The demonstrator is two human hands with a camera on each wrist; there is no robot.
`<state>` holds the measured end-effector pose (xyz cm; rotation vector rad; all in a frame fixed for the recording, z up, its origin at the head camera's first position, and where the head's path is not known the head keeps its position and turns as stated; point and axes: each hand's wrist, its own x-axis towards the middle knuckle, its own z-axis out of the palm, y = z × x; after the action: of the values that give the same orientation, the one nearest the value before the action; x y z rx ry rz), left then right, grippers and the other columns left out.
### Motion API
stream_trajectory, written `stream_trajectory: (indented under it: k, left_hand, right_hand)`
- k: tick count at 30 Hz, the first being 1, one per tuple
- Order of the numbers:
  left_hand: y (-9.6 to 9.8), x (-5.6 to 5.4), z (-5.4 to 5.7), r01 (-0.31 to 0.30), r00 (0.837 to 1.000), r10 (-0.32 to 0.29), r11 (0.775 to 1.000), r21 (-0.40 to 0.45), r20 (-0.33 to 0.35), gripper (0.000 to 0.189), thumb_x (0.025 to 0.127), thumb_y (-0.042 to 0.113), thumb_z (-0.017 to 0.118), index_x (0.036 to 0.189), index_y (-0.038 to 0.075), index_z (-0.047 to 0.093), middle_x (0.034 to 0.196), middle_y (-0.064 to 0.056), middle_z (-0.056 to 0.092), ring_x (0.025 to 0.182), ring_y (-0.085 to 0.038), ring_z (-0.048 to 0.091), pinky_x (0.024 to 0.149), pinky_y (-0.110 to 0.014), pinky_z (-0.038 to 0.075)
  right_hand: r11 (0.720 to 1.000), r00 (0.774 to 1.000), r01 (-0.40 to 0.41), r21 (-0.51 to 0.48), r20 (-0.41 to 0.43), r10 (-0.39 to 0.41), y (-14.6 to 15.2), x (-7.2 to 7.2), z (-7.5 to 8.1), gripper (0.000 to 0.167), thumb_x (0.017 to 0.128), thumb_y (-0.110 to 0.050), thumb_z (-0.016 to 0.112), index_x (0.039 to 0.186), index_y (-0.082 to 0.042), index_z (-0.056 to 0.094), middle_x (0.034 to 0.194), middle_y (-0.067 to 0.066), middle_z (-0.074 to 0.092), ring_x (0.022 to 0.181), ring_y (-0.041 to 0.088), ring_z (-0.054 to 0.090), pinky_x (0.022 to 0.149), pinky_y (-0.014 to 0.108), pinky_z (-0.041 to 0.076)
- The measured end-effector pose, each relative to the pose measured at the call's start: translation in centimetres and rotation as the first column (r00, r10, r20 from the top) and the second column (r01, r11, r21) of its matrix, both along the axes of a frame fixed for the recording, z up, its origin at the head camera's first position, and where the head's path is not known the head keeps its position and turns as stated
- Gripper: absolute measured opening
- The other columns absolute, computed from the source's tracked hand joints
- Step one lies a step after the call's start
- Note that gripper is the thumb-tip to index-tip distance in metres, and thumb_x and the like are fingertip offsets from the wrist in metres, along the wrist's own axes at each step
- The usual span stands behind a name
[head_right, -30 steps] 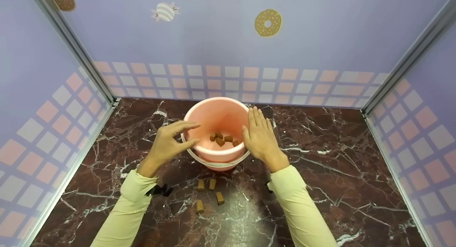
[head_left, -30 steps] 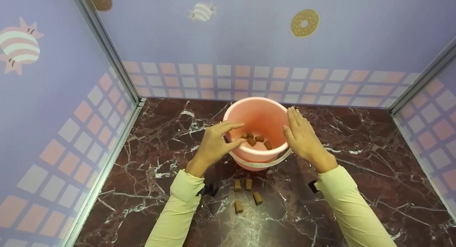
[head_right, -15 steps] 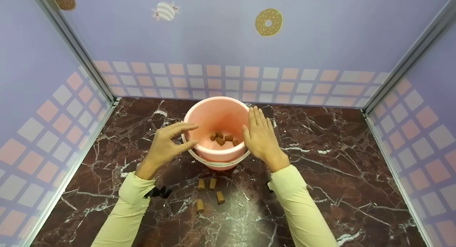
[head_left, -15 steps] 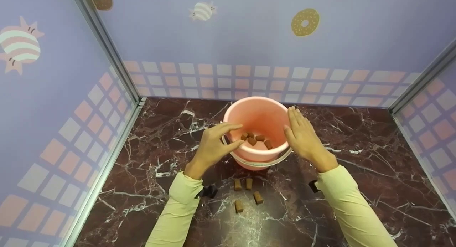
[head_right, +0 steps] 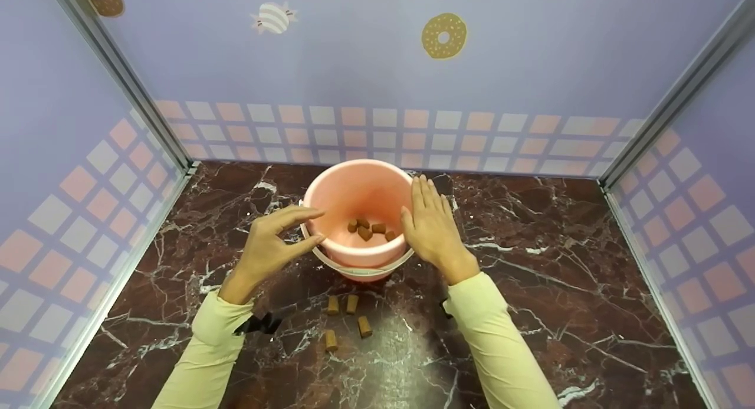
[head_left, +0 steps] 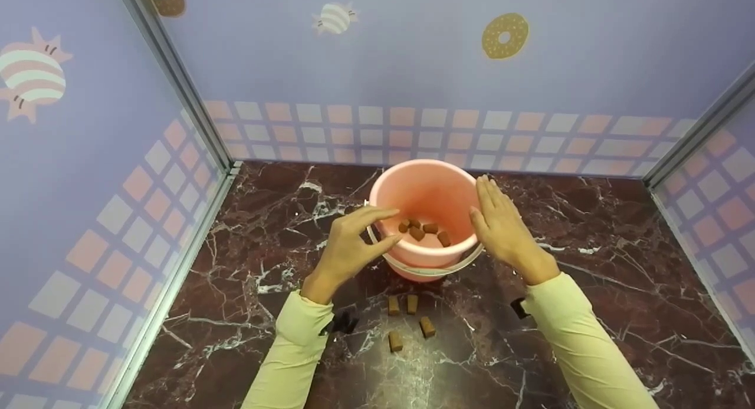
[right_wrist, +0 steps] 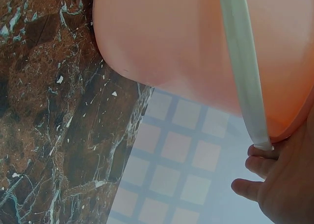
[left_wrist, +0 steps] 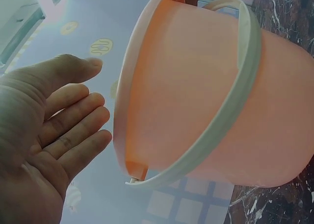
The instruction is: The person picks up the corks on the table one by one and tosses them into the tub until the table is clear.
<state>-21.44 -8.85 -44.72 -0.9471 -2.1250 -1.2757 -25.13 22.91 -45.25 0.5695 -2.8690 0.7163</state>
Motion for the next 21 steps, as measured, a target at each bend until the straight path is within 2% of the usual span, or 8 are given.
stream_trajectory:
  k: [15,21]
  left_hand:
    - [-0.8,1.2,-0.4,-0.022,1.000,0.023,0.999,0.038,-0.019,0.043,0.080,0.004,0.092,0.120,-0.002,0.077,0.119,-0.015,0.077,0.111,-0.031,0.074,0.106,-0.039,0.055]
    - [-1.0,1.7,-0.8,-0.024,1.000,0.024,0.999,0.048,0.004,0.043,0.081,0.005,0.092,0.120,-0.002,0.077,0.120,-0.015,0.077,0.113,-0.031,0.073,0.107,-0.038,0.055]
  right_hand:
    - [1.000,1.000,0.008,-0.004,0.026,-0.008,0.1,-0.1,0.0,0.066,0.114,-0.027,0.034,0.164,0.010,0.015,0.173,0.028,0.014,0.160,0.044,0.009,0.130,0.056,0.006]
    - [1.000,1.000,0.004,-0.002,0.025,-0.004,0.0,-0.2,-0.1,0.066,0.113,-0.026,0.034,0.164,0.011,0.014,0.172,0.029,0.014,0.160,0.045,0.009,0.130,0.056,0.006]
